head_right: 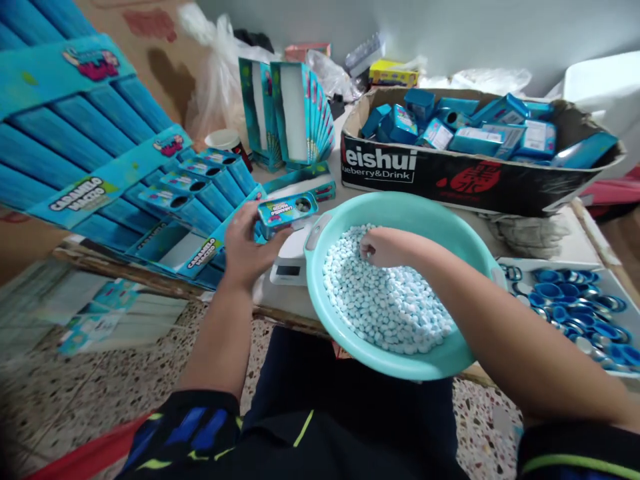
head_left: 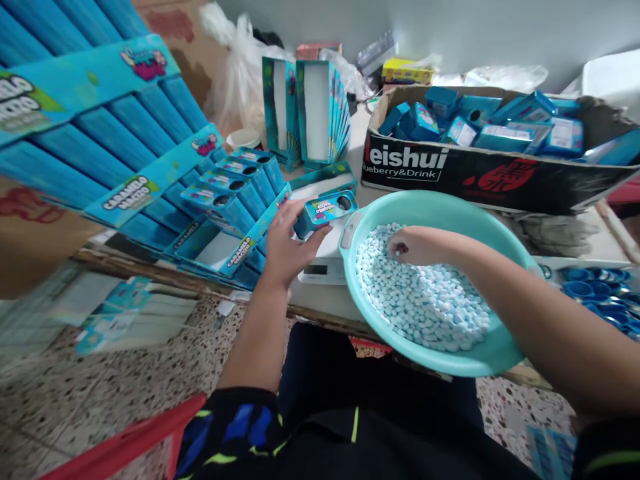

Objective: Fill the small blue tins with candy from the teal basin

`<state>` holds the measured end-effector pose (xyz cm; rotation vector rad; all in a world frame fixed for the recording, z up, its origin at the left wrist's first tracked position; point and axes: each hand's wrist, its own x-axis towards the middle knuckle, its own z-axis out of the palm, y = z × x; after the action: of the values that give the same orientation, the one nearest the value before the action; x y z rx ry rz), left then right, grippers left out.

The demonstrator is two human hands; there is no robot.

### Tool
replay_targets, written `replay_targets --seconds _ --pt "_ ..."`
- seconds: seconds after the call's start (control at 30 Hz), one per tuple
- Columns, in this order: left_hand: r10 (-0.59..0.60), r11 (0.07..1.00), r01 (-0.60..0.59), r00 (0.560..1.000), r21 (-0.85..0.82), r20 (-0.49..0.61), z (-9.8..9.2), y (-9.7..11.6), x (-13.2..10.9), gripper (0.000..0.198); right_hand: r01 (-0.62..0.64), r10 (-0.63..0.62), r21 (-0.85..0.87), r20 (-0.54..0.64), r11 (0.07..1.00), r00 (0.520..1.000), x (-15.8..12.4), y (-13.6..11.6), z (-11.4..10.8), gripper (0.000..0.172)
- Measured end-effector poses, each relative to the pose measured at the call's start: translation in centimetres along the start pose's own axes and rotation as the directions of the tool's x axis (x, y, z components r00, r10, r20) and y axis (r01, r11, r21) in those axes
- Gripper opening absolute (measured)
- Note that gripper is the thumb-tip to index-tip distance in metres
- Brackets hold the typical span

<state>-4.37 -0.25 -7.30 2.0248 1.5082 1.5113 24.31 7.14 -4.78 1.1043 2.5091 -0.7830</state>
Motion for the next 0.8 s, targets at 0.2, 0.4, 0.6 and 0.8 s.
replay_targets --seconds 0.2,0.4,0.6,0.8 --pt "0.147 0.969 -0.195 0.949 0.153 0.278 -3.4 3.8 3.0 0.044 0.003 -0.003 0.015 0.027 1.0 1.0 0.1 0.3 0.2 0.027" --pt "-0.089 0.993 0.087 0.996 -0.076 -0.026 -0.6 -2.6 0.6 0.06 -0.033 0.032 0.034 0.029 0.999 0.999 -0.2 -0.4 -0.3 0.013" --pt "-0.295 0.892 0.293 0.954 -0.346 0.046 1.9 -6.7 -1.5 0.069 -0.06 0.06 0.002 0.033 0.998 0.998 0.0 -0.6 0.0 0.023" --pt "-0.276 0.872 0.319 0.947 -0.371 0.167 2.1 -6.0 -1.6 0.068 -0.069 0.069 0.008 0.054 0.998 0.996 0.2 -0.2 0.6 0.021"
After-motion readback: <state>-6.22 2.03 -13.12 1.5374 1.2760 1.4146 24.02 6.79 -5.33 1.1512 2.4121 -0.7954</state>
